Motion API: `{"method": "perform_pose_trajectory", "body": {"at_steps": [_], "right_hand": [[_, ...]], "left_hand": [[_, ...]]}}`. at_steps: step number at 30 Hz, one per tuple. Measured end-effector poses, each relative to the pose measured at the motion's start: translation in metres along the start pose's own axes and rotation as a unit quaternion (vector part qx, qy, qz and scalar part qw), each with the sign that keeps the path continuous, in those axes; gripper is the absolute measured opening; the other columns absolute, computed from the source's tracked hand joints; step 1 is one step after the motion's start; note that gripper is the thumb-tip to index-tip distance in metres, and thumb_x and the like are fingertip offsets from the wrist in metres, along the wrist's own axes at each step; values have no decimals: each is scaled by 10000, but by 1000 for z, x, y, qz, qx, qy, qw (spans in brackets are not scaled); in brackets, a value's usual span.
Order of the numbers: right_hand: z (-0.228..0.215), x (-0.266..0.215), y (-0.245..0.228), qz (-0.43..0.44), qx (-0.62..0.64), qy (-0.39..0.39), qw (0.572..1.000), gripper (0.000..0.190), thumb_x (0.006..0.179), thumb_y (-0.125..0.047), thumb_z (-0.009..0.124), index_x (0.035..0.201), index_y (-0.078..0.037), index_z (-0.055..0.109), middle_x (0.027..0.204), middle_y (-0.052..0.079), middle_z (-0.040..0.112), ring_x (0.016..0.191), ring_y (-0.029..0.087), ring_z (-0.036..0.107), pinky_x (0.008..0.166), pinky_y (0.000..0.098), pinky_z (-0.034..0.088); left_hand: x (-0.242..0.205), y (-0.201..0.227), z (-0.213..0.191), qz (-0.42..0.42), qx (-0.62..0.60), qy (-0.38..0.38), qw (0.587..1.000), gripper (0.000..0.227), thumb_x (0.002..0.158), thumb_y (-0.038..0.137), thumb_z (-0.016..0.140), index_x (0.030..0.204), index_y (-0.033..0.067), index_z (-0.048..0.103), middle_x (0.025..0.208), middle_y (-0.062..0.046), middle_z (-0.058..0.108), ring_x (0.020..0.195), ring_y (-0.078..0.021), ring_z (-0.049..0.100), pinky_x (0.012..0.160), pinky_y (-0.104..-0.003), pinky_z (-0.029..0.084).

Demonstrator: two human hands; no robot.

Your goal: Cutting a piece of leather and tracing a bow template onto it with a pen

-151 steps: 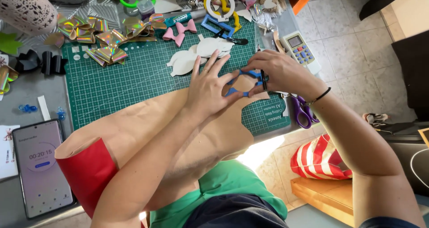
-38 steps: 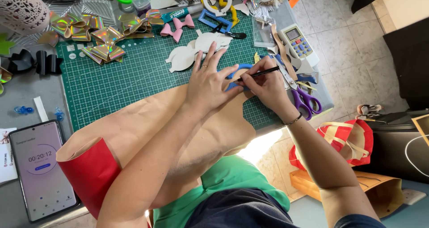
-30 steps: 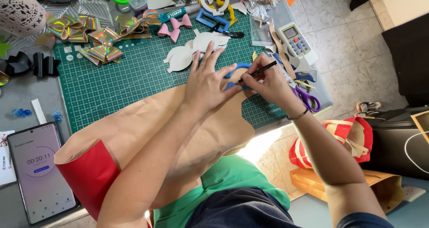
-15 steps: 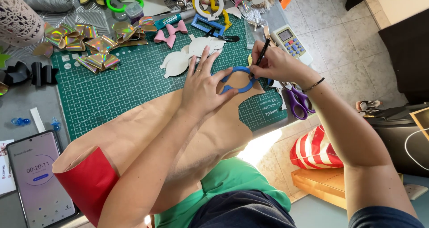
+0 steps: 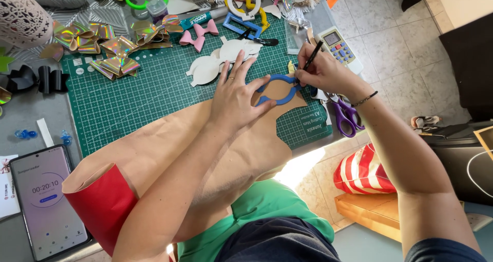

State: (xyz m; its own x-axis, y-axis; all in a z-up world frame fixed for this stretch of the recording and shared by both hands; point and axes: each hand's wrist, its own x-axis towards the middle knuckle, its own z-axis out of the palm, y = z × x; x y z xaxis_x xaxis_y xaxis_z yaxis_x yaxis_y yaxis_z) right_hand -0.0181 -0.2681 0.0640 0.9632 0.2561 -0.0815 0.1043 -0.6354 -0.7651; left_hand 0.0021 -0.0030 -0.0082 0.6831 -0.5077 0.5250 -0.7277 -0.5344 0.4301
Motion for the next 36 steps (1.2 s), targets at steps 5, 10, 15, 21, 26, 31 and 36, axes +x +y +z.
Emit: {"method": "perform_pose_trajectory", "body": {"at_steps": [5, 10, 15, 21, 26, 31, 36], "right_hand": [[5, -15, -49, -97, -7, 31, 995, 204, 1022, -52, 605, 1226, -36, 610, 1025, 148, 682, 953, 315, 731, 876, 439, 570], [17, -20, -59, -236, -197, 9, 951, 675, 778, -298, 901, 1323, 21, 662, 1202, 281, 699, 1098, 469, 666, 931, 523, 533], [19, -12, -49, -192, -248, -1, 949, 701, 725, -465, 904, 1279, -80, 713, 1220, 137, 709, 1094, 383, 663, 908, 457, 543], [20, -13, -69, -120, -266, -42, 956, 722, 712, -398, 920, 1309, -56, 699, 1229, 158, 701, 1185, 379, 646, 955, 458, 539], [21, -8, -47, -134, -275, -21, 952, 763, 655, -448, 935, 1304, -124, 696, 1221, 88, 695, 1133, 344, 665, 903, 432, 553], [20, -11, -49, -140, -286, -30, 947, 764, 673, -499, 916, 1307, -139, 689, 1206, 62, 685, 1101, 313, 664, 879, 412, 566], [18, -25, -46, -194, -280, 38, 939, 731, 741, -487, 900, 1338, -124, 685, 1275, 73, 674, 1191, 307, 641, 978, 393, 525]], "left_hand": [[1, 1, -7, 0, -41, 3, 999, 574, 889, 694, 601, 1194, 229, 744, 1479, -112, 496, 1499, -325, 320, 1218, -556, 229], [4, 3, -33, -60, -190, -15, 980, 394, 1002, 398, 412, 1059, 161, 721, 1399, -136, 533, 1442, -399, 392, 1150, -610, 324], [7, -1, -25, -46, -56, 137, 988, 79, 904, 336, 578, 940, 268, 598, 976, 93, 444, 906, -156, 574, 781, -365, 498], [-5, 27, -89, 3, 190, -60, 980, 193, 876, 357, 633, 778, 202, 574, 693, 23, 506, 548, -232, 659, 453, -391, 524], [-40, -1, -108, -31, 149, -320, 935, 190, 748, 226, 775, 808, 60, 705, 783, -111, 679, 765, -380, 731, 606, -514, 599], [-15, -12, -126, -124, 97, -432, 888, 397, 635, 352, 957, 638, 51, 697, 645, -120, 693, 700, -334, 734, 626, -451, 597], [1, -14, -151, -170, 14, -463, 870, 885, 515, 677, 936, 971, 13, 571, 990, -267, 721, 1032, -397, 707, 841, -496, 587]]}}
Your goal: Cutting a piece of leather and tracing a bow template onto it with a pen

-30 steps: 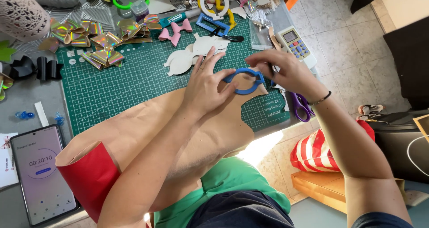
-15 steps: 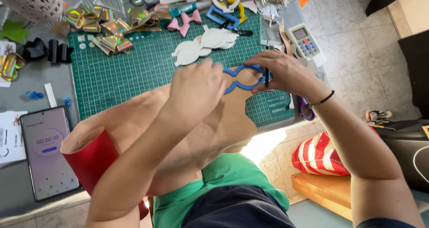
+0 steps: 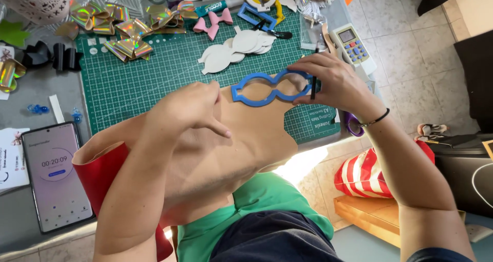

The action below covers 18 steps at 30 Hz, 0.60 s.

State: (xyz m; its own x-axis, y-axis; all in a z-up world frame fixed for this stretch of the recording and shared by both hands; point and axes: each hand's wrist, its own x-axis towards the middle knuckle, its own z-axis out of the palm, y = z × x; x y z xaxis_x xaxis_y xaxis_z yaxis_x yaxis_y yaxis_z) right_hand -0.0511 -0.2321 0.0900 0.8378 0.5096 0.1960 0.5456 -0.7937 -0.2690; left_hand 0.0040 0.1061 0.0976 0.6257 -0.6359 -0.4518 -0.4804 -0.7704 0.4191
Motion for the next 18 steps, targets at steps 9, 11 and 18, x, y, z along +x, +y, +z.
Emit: {"method": "perform_pose_trajectory", "body": {"at_steps": [9, 11, 18], "right_hand": [[9, 1, -43, -17, 159, -53, 986, 717, 698, -315, 934, 1299, -36, 661, 1181, 171, 715, 1098, 394, 674, 953, 461, 540], [7, 3, -42, -3, 179, -62, 982, 749, 677, -277, 942, 1323, -41, 646, 1169, 161, 722, 1081, 387, 679, 954, 472, 540], [18, 7, -28, 16, 189, -60, 980, 686, 751, -258, 901, 1357, -84, 631, 1126, 117, 730, 1021, 343, 690, 924, 468, 556]], "left_hand": [[1, 1, 4, 22, 11, -40, 999, 924, 547, 698, 918, 1189, 158, 531, 1081, -144, 650, 1106, -381, 665, 915, -494, 557], [-3, 9, 1, 24, 16, -43, 999, 891, 555, 664, 922, 1189, 164, 546, 1105, -153, 642, 1124, -397, 656, 942, -501, 546], [9, 12, 27, 53, 65, -4, 996, 891, 493, 551, 1010, 1126, 133, 543, 1126, -157, 592, 1166, -477, 612, 979, -554, 535]]}}
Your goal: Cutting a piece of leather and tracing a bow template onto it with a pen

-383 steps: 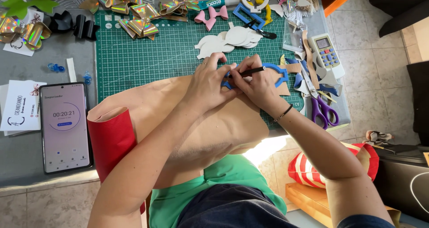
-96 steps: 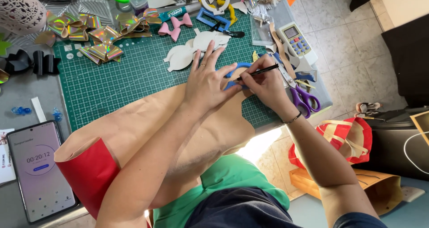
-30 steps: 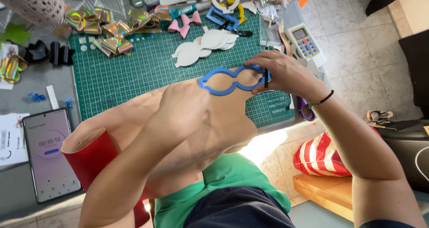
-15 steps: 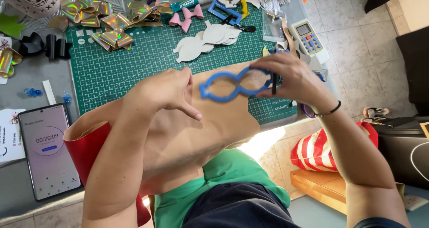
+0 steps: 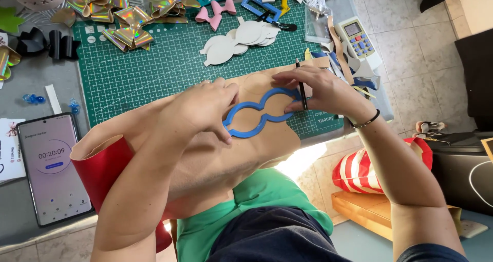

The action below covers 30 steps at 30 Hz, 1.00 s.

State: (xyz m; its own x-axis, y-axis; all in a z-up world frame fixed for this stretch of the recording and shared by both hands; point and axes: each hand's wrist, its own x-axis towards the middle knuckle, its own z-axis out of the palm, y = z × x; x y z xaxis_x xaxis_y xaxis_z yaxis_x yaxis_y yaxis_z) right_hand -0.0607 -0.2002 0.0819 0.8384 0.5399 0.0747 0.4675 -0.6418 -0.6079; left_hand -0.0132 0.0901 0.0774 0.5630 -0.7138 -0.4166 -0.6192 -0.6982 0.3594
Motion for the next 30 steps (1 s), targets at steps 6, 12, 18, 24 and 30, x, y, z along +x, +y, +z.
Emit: {"method": "perform_pose_trajectory", "body": {"at_steps": [6, 12, 18, 24, 30], "right_hand": [[-4, 2, -17, -32, -38, -5, 999, 809, 629, -337, 970, 1324, -72, 651, 1166, 110, 732, 1026, 336, 690, 920, 441, 560], [0, 5, -12, -47, -57, 20, 997, 738, 678, -324, 967, 1300, -61, 670, 1085, 138, 730, 978, 353, 699, 872, 424, 584], [8, 13, -27, -46, -114, 48, 991, 742, 728, -387, 936, 1345, -92, 646, 1060, 113, 727, 984, 320, 709, 838, 415, 591], [49, 47, -41, -78, -69, 70, 992, 783, 773, -443, 916, 1407, -129, 582, 1170, 54, 717, 1001, 255, 699, 873, 354, 577], [62, 75, -50, -49, -21, 80, 995, 917, 724, -447, 953, 1449, -95, 515, 1169, 100, 735, 1017, 298, 697, 901, 420, 573]], "left_hand": [[21, -6, 30, -30, 47, 46, 997, 957, 446, 469, 1060, 1108, 71, 495, 1073, -180, 559, 1119, -533, 615, 896, -594, 567], [3, -28, 0, -69, -10, 13, 997, 918, 511, 470, 1030, 1148, -23, 590, 1134, -226, 620, 1171, -514, 617, 976, -574, 538], [-27, -55, -24, -139, -32, 36, 989, 719, 520, 500, 1018, 1020, 80, 717, 953, -167, 726, 1017, -397, 712, 853, -498, 602], [-45, -53, -45, -112, -63, 91, 988, 693, 633, 577, 931, 1051, 93, 663, 937, -114, 715, 1016, -328, 684, 846, -488, 573], [-38, -60, -35, -114, -13, 105, 988, 705, 538, 490, 997, 1025, 134, 630, 964, -113, 684, 1050, -360, 680, 885, -517, 557]]}}
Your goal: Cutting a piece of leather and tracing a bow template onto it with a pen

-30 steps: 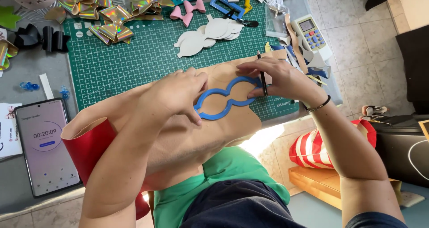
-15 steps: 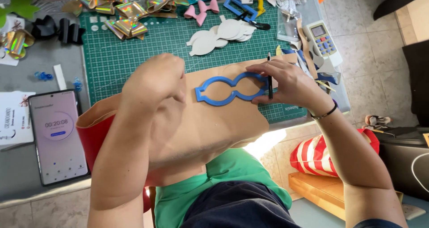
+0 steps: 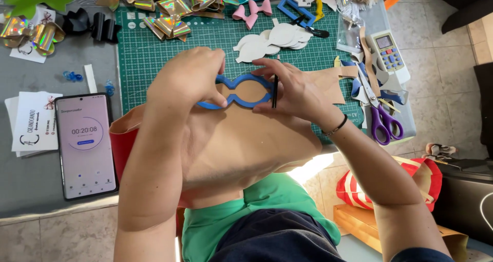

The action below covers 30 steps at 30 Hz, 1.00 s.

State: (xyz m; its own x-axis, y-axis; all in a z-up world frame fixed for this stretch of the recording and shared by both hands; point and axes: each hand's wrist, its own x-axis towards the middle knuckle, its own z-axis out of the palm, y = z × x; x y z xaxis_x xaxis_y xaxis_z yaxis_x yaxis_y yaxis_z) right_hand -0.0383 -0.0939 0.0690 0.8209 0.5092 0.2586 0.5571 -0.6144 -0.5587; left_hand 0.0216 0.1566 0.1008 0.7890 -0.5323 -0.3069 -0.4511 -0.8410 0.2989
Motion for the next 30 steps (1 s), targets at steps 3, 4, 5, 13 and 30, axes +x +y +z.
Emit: {"method": "perform_pose_trajectory", "body": {"at_steps": [3, 4, 5, 13, 30], "right_hand": [[2, 1, 8, 24, 24, -11, 999, 927, 689, -457, 957, 1436, -117, 525, 1186, 74, 746, 1038, 295, 691, 922, 422, 567], [3, 1, 9, 24, 25, -13, 999, 927, 689, -457, 957, 1436, -117, 525, 1186, 74, 746, 1038, 295, 691, 922, 422, 567], [4, 1, 10, 29, 28, -11, 999, 911, 683, -446, 965, 1417, -124, 532, 1192, 61, 746, 1042, 290, 690, 927, 412, 569], [5, -2, 6, -2, 47, -17, 999, 758, 791, -385, 852, 1366, -41, 498, 1288, 98, 645, 1206, 250, 606, 1045, 359, 554], [11, -1, 12, 18, 54, 6, 998, 880, 695, -395, 945, 1410, -106, 521, 1262, 14, 732, 1040, 203, 666, 979, 341, 537]], "left_hand": [[8, -8, 14, -6, 20, 25, 999, 701, 492, 515, 1016, 926, 155, 601, 882, -69, 674, 973, -324, 702, 853, -480, 569], [5, -7, 13, -7, 19, 24, 999, 701, 492, 515, 1016, 926, 155, 601, 882, -69, 674, 973, -324, 702, 853, -480, 569], [3, -5, 12, -1, 12, 36, 999, 626, 570, 450, 983, 951, 133, 600, 892, -95, 678, 962, -348, 707, 840, -503, 574], [-9, 16, 3, 45, 77, 203, 975, 536, 795, 526, 862, 963, 107, 572, 902, -96, 663, 785, -376, 688, 631, -493, 542], [-74, -5, 62, 15, 96, 256, 962, 901, 634, 632, 854, 1243, 67, 504, 977, -60, 527, 795, -310, 709, 623, -438, 622]]}}
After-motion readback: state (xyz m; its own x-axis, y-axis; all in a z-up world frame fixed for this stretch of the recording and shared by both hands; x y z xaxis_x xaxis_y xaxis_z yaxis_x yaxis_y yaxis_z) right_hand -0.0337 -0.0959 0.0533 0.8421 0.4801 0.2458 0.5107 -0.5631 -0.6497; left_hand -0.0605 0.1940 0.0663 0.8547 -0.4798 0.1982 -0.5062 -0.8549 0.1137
